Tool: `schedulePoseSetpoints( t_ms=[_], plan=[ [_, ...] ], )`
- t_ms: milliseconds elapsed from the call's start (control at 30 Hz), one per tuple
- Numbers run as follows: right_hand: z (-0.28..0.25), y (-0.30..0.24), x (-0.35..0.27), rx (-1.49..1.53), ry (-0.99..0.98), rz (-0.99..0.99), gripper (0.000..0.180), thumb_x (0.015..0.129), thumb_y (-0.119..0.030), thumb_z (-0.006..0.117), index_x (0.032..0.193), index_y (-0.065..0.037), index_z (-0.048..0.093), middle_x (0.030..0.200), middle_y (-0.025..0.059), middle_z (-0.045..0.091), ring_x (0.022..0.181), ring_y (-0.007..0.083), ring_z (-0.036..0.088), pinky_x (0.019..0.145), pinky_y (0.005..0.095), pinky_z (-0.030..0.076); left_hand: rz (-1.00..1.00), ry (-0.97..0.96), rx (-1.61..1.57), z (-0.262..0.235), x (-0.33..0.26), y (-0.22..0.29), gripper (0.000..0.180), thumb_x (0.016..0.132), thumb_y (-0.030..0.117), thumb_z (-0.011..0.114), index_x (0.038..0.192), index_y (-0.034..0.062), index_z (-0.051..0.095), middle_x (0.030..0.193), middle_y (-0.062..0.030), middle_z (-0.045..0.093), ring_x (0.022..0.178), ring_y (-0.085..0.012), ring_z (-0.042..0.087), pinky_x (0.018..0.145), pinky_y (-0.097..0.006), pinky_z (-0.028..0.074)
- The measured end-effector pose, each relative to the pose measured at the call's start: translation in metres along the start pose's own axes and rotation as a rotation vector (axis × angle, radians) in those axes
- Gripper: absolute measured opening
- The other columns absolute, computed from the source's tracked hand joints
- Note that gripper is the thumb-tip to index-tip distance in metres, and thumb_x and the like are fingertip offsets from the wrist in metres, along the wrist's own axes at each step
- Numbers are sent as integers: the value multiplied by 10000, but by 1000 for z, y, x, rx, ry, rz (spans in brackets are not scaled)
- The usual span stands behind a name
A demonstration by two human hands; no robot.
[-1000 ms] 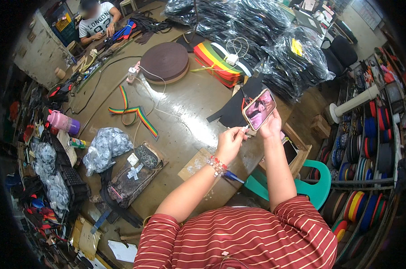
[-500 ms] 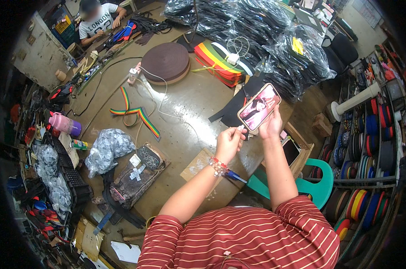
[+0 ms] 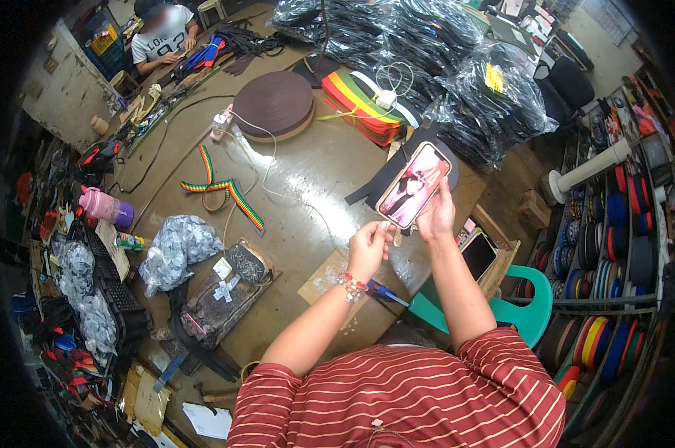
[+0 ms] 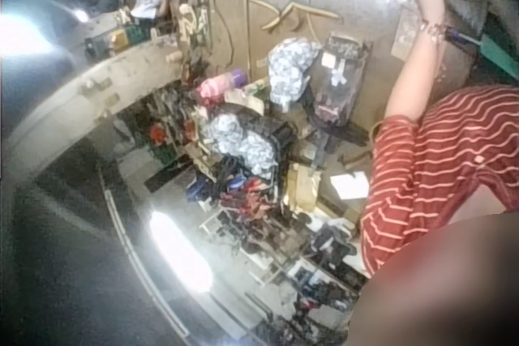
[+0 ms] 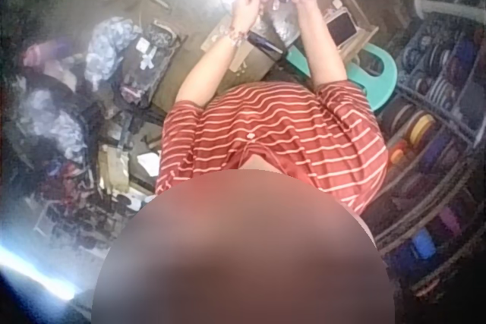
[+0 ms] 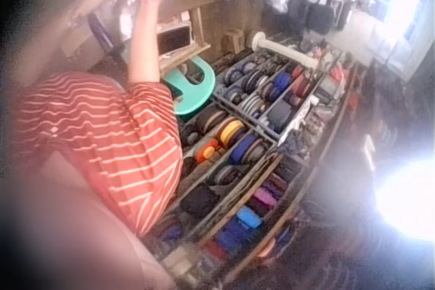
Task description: The person handles black fabric strips and a circular hat base on a cluttered worktable, then retrieves a yellow bowl of small parts and a smartphone with a charging cable. They plug the cable into the phone, place it on the table, and continue handling fabric pieces.
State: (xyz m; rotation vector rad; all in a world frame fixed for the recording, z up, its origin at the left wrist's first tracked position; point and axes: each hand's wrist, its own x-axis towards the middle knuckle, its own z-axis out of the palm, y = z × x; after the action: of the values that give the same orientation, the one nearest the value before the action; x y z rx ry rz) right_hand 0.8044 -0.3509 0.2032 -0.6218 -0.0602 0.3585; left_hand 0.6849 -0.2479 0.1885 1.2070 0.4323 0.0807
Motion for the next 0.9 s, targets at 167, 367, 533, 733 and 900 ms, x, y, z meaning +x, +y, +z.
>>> schedulePoseSetpoints(
  t_ms=[167, 367, 533, 733, 900],
  plan=[
    [-2, 11, -3, -7, 9, 29, 445, 971, -356, 328, 1293, -54, 391, 1253, 115, 506, 1134, 250, 507, 991, 418, 380, -19, -43, 8, -11, 2, -8, 268, 937, 241, 493, 999, 8, 609, 741, -27, 571, 606, -90, 541, 539, -227, 473],
    [5, -5, 74, -53, 157, 87, 405, 970, -335, 316, 1250, -69, 439, 1224, 119, 522, 1113, 249, 522, 966, 412, 413, 355, 194, 521, -38, 2, -14, 446, 910, 267, 529, 1244, -20, 459, 1156, -181, 516, 1112, -283, 488, 933, -369, 407],
    [4, -42, 165, -198, 116, -94, 430, 956, -322, 313, 1209, -5, 455, 1178, 157, 550, 1078, 283, 548, 956, 410, 426, 265, 218, 592, -95, -57, -25, 429, 896, 227, 550, 1253, 5, 466, 1272, -169, 435, 1202, -270, 429, 949, -356, 406],
    [20, -50, 206, -236, 109, -160, 386, 930, -268, 335, 1148, 14, 483, 1115, 148, 575, 1026, 276, 571, 920, 398, 450, 16, 242, 328, -138, -153, -59, 311, 917, 158, 523, 1194, 17, 521, 1139, -74, 577, 1058, -172, 547, 889, -288, 431],
    [31, -30, 217, -239, 132, -114, 362, 924, -265, 363, 1117, 12, 492, 1079, 147, 586, 987, 260, 584, 887, 383, 466, -101, 347, 124, -145, -206, -72, 276, 922, 154, 518, 1158, 12, 539, 1110, -68, 592, 1001, -143, 570, 851, -266, 448]
  ],
)
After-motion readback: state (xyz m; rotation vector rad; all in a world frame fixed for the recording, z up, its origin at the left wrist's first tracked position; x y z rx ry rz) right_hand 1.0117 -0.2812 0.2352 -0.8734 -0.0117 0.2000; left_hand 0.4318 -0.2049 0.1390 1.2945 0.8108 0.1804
